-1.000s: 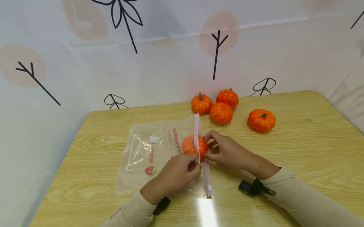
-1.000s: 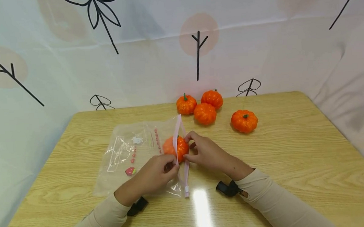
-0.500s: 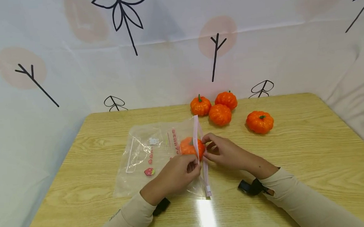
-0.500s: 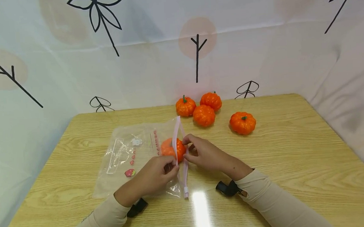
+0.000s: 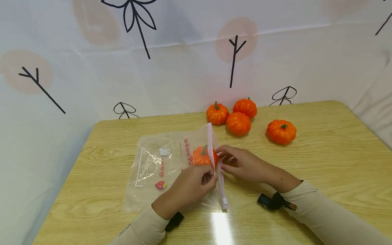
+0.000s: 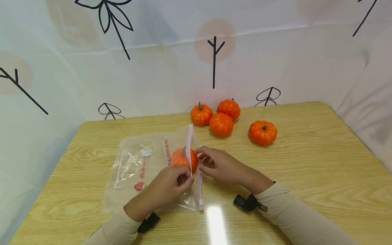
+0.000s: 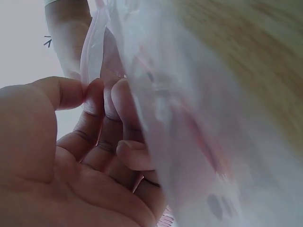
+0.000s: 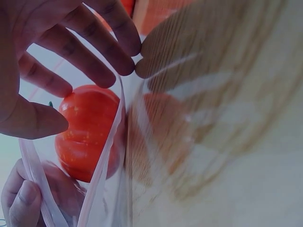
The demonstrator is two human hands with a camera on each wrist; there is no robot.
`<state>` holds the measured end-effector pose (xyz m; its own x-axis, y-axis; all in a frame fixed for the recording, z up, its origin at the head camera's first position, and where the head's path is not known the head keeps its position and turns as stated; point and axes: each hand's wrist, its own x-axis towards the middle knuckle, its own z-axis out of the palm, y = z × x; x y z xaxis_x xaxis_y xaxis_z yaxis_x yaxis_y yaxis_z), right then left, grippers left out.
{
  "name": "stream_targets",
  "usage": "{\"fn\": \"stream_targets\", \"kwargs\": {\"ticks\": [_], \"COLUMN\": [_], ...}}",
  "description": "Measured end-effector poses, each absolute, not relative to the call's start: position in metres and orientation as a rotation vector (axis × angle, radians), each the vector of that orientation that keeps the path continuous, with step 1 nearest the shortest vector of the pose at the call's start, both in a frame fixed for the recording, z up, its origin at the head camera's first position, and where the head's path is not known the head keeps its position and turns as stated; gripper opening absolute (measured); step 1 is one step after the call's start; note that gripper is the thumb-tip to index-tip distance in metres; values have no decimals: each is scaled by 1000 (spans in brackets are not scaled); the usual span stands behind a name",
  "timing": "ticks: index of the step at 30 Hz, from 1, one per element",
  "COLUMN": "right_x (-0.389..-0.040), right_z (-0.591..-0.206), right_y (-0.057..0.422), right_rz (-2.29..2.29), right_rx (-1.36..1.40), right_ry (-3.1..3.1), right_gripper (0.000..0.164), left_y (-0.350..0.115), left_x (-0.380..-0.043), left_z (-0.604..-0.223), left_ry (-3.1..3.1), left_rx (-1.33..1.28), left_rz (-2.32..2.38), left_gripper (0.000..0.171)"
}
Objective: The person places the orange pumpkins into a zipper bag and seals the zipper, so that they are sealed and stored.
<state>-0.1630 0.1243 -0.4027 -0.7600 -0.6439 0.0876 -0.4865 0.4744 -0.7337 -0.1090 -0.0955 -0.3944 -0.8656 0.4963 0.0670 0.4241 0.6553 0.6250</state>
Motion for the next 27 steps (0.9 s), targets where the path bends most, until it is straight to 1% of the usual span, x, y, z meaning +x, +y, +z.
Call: {"fn": "stream_targets", "kwargs": {"ticks": [6,10,27], "right_x": [-163,-162,-161], "right_z": [-401,-401,-401], "right_y": [125,126,127], "right_rz": [-1133,-1123,-1110], "right_rx": [-1016,-1050,-1050], "right_ry": [2526,2528,2539], "right_gripper": [49,51,50], "left_y": [-96,-96,-96], "left_x": [-109,-110,-109], "left_z": [-394,-394,-394], "left_ry": [2786,2804,2826], "left_rx": [746,740,771], "left_rz": [963,952,956], "left_gripper": [17,16,15]}}
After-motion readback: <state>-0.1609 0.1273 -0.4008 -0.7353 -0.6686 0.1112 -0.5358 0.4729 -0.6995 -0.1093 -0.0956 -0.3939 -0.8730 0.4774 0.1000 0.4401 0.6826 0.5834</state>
